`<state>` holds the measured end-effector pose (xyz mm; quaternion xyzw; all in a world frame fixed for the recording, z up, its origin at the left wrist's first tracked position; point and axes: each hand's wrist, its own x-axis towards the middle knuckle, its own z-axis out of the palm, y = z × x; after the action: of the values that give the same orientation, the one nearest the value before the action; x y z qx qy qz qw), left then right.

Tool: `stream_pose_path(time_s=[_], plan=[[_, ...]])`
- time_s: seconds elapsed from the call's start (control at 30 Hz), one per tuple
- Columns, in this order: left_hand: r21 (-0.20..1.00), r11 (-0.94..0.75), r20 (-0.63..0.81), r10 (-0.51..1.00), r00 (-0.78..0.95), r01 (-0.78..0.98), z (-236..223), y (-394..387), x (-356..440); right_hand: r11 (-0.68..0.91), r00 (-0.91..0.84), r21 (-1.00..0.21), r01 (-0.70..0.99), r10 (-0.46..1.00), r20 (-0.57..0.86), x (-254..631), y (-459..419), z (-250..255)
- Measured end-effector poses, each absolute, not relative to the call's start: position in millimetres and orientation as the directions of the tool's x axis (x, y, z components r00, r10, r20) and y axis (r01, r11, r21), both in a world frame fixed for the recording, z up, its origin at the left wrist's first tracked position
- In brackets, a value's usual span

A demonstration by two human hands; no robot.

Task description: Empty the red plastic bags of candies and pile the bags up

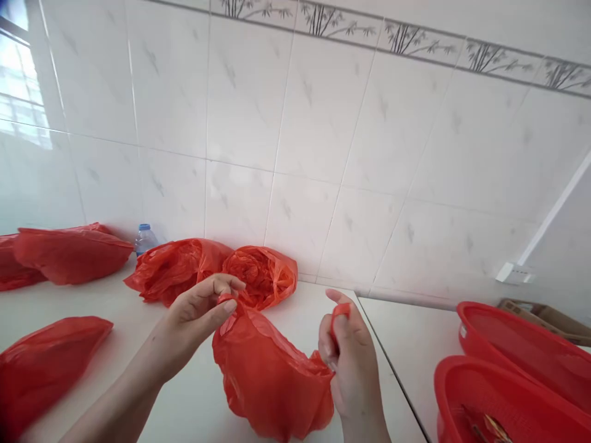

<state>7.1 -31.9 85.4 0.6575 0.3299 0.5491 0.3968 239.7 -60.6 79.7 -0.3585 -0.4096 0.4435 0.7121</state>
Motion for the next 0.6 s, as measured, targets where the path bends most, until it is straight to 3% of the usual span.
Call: stream_pose_path(time_s=[0.07, 0.13, 0.2, 0.27, 0.37, 0.5, 0.6], plan=[[0.753, -0.586, 0.593, 0.802, 0.077, 0.298, 88.1, -33.0, 11.9, 0.283, 0.156, -0.937, -0.204, 0.954, 0.254, 229.6, -69.4, 81.5], [0.621, -0.622, 0.682, 0.729, 0.062, 0.477, 90.6, -35.4, 19.9, 0.205, 0.002, -0.970, -0.133, 0.978, 0.207, 217.7, -76.6, 82.5], [0.621, -0.647, 0.679, 0.726, 0.110, 0.442, 91.8, -40.2, 30.2, 0.122, -0.123, -0.988, -0.093, 0.983, 0.133, 205.6, -79.9, 81.4], [0.672, -0.678, 0.648, 0.733, 0.207, 0.298, 91.2, -46.3, 40.2, 0.079, -0.195, -0.996, -0.043, 0.977, 0.086, 196.5, -78.2, 78.9], [0.668, -0.733, 0.662, 0.665, 0.346, 0.131, 87.4, -52.5, 49.5, 0.090, -0.209, -0.996, 0.021, 0.974, 0.083, 194.1, -70.1, 77.5], [0.493, -0.844, 0.761, 0.536, 0.365, 0.212, 81.3, -48.9, 50.8, 0.031, -0.054, -0.996, 0.086, 0.998, 0.026, 205.5, -62.7, 83.1], [0.405, -0.865, 0.746, 0.499, 0.441, 0.295, 76.3, -42.5, 50.9, 0.029, -0.020, -0.990, 0.135, 0.999, 0.026, 211.0, -63.3, 87.1]])
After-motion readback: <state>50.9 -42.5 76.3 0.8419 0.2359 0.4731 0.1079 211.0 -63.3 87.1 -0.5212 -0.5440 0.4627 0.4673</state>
